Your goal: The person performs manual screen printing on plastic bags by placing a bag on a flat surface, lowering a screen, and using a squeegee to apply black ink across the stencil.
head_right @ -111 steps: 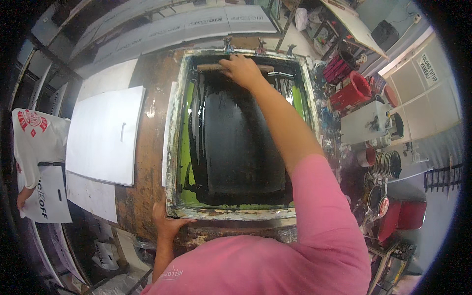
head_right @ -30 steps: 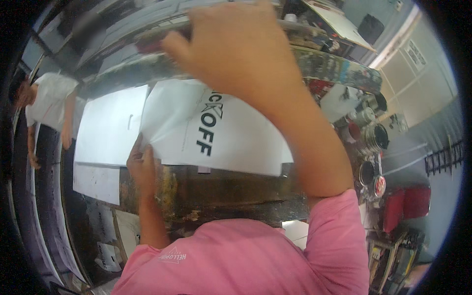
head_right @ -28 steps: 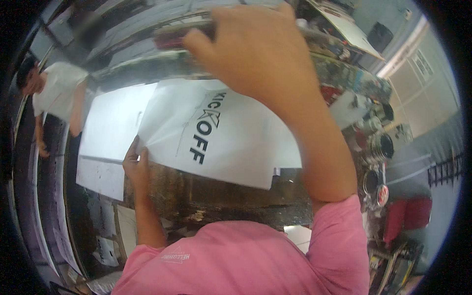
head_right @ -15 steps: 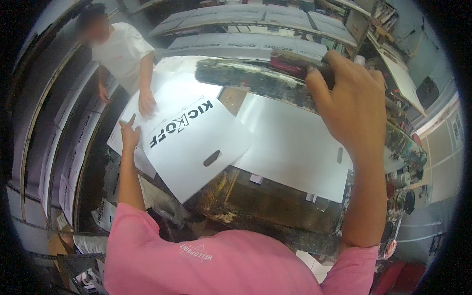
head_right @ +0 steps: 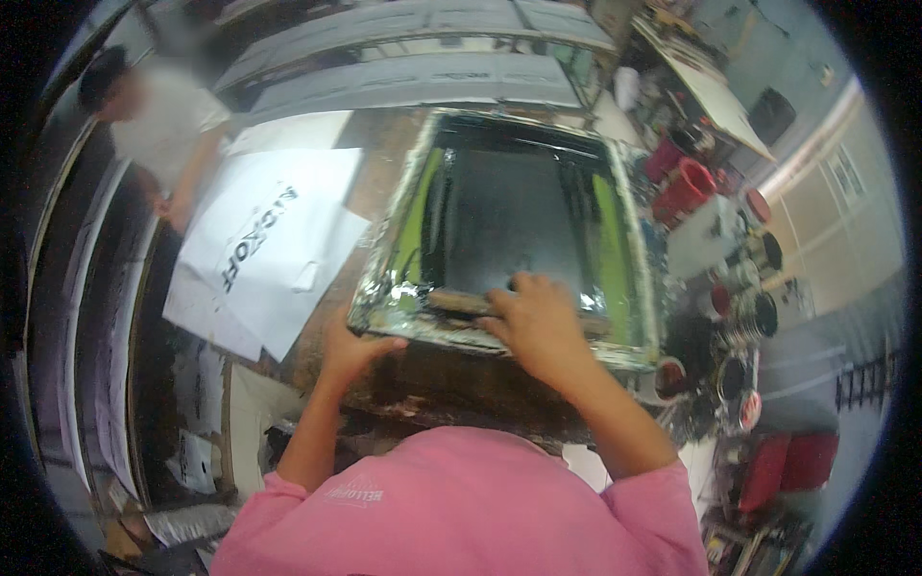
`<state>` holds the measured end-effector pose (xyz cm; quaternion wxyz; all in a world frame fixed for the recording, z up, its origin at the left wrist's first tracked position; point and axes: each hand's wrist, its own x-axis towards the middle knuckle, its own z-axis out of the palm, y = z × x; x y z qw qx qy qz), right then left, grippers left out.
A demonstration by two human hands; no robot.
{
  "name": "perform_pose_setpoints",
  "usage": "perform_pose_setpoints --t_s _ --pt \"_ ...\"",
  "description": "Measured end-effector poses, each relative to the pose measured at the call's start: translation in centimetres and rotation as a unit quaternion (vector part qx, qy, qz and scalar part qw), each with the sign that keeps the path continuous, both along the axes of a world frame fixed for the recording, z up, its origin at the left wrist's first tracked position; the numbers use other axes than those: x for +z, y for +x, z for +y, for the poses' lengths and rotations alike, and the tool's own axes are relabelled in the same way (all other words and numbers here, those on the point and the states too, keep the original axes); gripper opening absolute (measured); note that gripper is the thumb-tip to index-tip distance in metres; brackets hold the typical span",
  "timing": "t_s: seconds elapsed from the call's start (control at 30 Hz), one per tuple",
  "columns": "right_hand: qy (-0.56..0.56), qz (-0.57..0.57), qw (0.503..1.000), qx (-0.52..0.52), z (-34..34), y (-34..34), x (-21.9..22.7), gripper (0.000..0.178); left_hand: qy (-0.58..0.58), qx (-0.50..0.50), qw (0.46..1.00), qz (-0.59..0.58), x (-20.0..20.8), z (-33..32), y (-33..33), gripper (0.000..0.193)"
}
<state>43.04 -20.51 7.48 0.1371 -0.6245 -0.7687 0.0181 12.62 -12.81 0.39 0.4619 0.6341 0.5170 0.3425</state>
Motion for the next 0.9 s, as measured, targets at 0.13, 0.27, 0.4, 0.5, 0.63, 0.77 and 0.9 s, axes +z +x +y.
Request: perform_pose_setpoints --t_s 0.13,0.27,0.4,0.5,0.63,0.77,0.9 --pt "-0.126 0.069 0.989 -0.022 -2.1 -1.4 -5.1 0.042 0.125 -0.018 0.965 0.229 -6.2 -0.2 -1.2 0.099" --pt "-0.073 0.033 0.996 -0.027 -2.5 -2.5 -8.3 0.052 0.213 -0.012 0.935 0.284 -8.6 -0.2 -1.6 0.109" --pt "-0.001 0.035 0.999 -0.005 1.5 -0.4 -10.3 0.06 0.137 -0.028 0.952 0.271 -8.5 -0.1 -1.8 0.12" --pt "0.033 0.026 0.999 -0.008 7.6 2.1 -11.4 0.058 0.134 -0.04 0.944 0.298 -8.5 0.0 -1.9 0.124" --pt "0.073 -0.001 0.997 -0.009 16.5 5.7 -12.6 0.049 0.15 -0.042 0.945 0.288 -8.9 0.0 -2.2 0.126" --pt "0.111 -0.024 0.993 -0.02 24.7 9.2 -13.7 0.042 0.149 -0.043 0.944 0.291 -9.3 -0.2 -2.6 0.126" --pt "0.118 -0.037 0.992 -0.028 29.1 11.3 -13.5 0.037 0.175 -0.03 0.946 0.271 -9.2 -0.3 -2.5 0.127"
